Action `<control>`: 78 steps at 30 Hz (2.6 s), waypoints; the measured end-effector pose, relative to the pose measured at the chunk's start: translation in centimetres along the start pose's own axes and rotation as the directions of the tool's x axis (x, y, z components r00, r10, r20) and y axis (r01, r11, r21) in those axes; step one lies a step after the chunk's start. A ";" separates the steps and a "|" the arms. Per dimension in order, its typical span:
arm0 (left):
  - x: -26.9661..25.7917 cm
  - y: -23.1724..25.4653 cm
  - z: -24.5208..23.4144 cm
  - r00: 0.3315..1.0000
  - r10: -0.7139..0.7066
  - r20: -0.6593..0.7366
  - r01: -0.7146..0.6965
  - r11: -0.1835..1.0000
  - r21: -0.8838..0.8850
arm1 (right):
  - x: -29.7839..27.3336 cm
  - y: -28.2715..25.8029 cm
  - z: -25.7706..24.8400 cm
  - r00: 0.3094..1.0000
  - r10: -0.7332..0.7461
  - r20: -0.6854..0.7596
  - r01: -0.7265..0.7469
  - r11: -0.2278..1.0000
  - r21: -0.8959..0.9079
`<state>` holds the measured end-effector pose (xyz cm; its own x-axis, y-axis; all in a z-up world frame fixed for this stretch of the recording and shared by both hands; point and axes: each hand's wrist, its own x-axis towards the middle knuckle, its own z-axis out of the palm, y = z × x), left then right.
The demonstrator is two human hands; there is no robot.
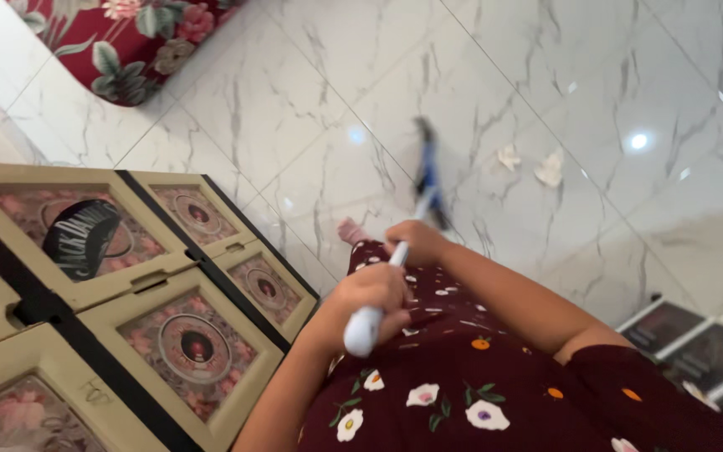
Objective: The person sweeps debris across a tiled floor into a pile using a broom, moves a caddy aside to reach the corner, and picks up the remaining pieces of paper by hand.
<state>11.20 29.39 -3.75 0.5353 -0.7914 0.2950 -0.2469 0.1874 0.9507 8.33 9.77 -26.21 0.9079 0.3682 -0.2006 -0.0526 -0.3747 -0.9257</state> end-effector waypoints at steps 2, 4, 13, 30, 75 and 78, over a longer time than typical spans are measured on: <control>0.2 -1.4 -2.1 0.988 -0.056 -0.141 0.051 0.998 -0.041 | 2.3 -0.2 -1.1 0.997 0.068 -0.031 -0.072 0.986 -0.149; -0.5 -0.8 -5.6 0.981 -0.083 -0.178 0.082 0.997 -0.014 | 5.8 -1.7 -0.9 1.000 0.016 -0.025 -0.020 0.982 -0.187; -0.4 4.3 -19.9 0.997 0.028 -0.070 0.011 0.865 0.502 | 27.0 -12.3 7.7 0.792 -0.610 -0.005 0.608 0.789 0.085; 1.5 -7.4 -35.0 0.900 -0.184 -0.396 0.148 0.982 -0.120 | 37.1 -5.0 -1.7 0.994 -0.098 -0.043 0.077 0.937 -0.341; 40.8 -13.0 -54.5 0.971 -0.054 0.231 -0.008 0.966 0.259 | 62.2 -10.4 -21.2 0.811 -0.205 -0.549 0.376 0.900 0.219; 44.9 -17.4 -55.3 0.966 -0.187 0.181 0.125 0.944 0.305 | 65.1 -4.8 -23.4 0.789 -0.243 -0.565 0.418 0.886 0.203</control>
<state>84.25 22.79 -1.83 0.4165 -0.9047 0.0901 -0.4121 -0.0995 0.9057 77.44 15.60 -27.33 0.9637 -0.0991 0.2478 0.2485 -0.0054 -0.9686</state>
